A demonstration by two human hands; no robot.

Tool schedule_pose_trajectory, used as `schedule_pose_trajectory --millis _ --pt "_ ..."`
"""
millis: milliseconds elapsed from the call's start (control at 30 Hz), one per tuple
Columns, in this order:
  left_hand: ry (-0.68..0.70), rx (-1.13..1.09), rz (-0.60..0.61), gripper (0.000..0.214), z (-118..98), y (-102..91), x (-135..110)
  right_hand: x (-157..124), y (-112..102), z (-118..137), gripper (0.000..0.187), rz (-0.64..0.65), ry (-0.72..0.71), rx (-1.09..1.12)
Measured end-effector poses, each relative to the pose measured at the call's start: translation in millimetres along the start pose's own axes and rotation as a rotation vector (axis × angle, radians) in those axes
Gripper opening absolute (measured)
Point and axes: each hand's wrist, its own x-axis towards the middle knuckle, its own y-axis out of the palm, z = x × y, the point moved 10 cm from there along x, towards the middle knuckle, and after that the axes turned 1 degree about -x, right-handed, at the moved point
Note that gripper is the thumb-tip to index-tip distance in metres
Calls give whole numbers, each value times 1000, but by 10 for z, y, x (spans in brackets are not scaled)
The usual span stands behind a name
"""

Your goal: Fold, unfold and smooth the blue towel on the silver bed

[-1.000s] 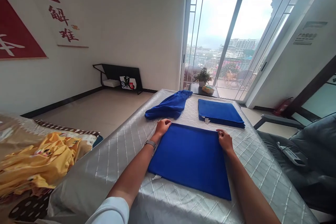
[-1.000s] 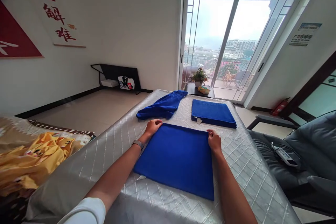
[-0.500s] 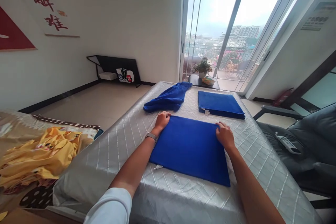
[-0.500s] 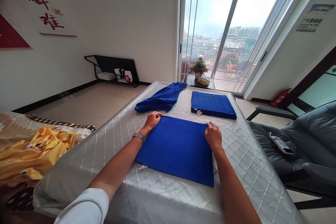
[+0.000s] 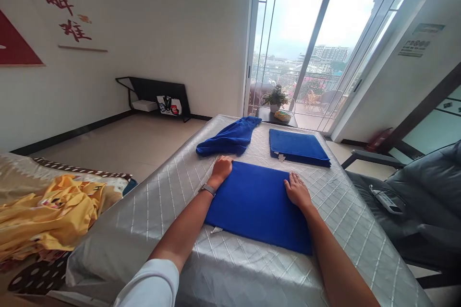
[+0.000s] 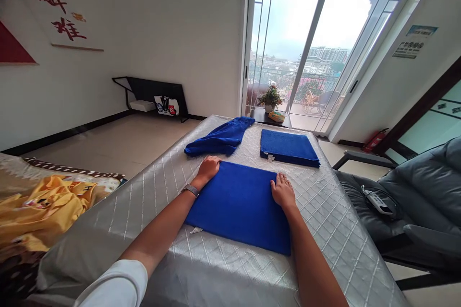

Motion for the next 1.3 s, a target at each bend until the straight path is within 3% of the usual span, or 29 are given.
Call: schedule_pose_trajectory --millis 100,167,300,367,433,500,600,700,967,1033,1133,1300 --pt "49 6 -5 34 -258 -62 -16 -17 -16 20 68 -1 17 -7" --pt "146 -17 28 35 -628 -14 -60 -21 -17 38 68 0 16 -9" --pt "471 -89 190 34 -1710 379 -296 -22 -17 45 68 -11 5 -2" --pt "581 -96 199 41 -2179 588 -399 -30 -17 40 66 -21 -9 -8" --pt "592 -85 188 48 -2471 791 -420 -42 -14 38 63 -26 -29 -20" --pt "518 -68 203 55 -2563 985 -380 -54 -10 37 63 -25 -44 -27" --pt "380 -42 262 61 -2425 1180 -328 -55 -10 43 63 -21 -44 -23" --pt "309 -12 291 65 -2113 1167 -316 -42 -21 63 65 -17 -33 -1" --pt "-23 117 278 72 -663 610 -238 -23 -18 53 67 2 -2 46" --pt "-86 125 257 73 -391 500 -249 -16 -16 41 67 -10 -2 44" --pt "-123 110 226 76 -199 429 -273 -1 -7 31 67 -20 -9 36" --pt "-129 69 195 76 -189 452 -274 18 1 9 67 -24 -5 20"
